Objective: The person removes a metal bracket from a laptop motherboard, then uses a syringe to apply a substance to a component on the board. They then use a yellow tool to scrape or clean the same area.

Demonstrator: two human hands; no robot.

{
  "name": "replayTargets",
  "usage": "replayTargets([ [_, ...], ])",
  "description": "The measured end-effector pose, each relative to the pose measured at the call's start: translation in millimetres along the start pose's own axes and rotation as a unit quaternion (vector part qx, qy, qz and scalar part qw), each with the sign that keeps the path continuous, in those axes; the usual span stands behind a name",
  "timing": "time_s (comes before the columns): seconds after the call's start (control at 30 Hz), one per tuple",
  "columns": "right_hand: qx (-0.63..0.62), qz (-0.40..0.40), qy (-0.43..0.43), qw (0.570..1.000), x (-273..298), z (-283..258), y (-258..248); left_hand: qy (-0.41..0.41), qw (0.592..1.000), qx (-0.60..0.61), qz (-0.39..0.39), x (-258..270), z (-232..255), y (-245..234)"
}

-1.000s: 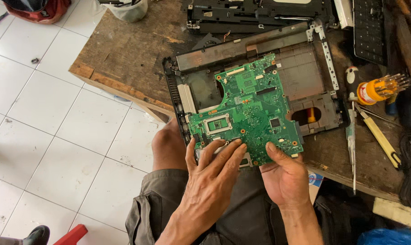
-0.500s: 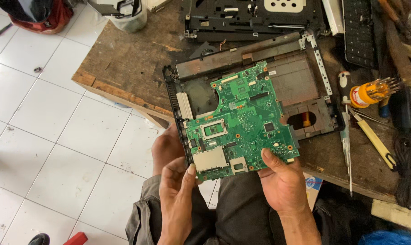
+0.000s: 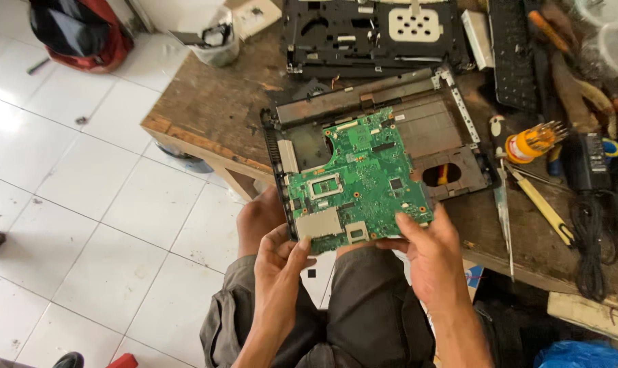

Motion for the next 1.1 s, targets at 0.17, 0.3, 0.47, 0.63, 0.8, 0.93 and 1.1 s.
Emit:
replayTargets([
  [0.17, 0.053, -0.011, 0.003, 0.999, 2, 8, -8, 0.080, 0.996, -0.004, -0.027, -8, 12, 1],
  [0.3, 0.024, -0.017, -0.050, 0.998, -7, 22, -13, 0.138, 0.989, 0.045, -0.043, -24, 3, -2],
  [0.47, 0.035, 0.015, -0.087, 0.995, 14, 3, -15, 0.132, 0.989, 0.060, -0.035, -18, 15, -5],
  [0.63, 0.053, 0.001, -0.073, 0.996, 14, 19, -18, 0.117, 0.991, 0.057, -0.016, -24, 7, -24],
  [0.8, 0.093, 0.023, -0.094, 0.991, 17, 6, -10, 0.115, 0.991, 0.051, -0.042, -32, 8, -19],
  [0.93, 0.114, 0.029, -0.096, 0.988, -1, 23, -14, 0.115, 0.990, 0.053, -0.057, -40, -2, -24],
  [1.1, 0.124, 0.017, -0.124, 0.984, -2, 19, -7, 0.144, 0.987, 0.025, -0.060, -41, -1, -23],
])
Point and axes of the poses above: each hand's wrist, its own x-axis away from the middle knuckle, its own y-axis out of the palm, z = x × y, the point moved 10 cm from there along -x, towards the middle knuckle, and after that the axes turned 7 degrees about x, right-handed, at the moved point
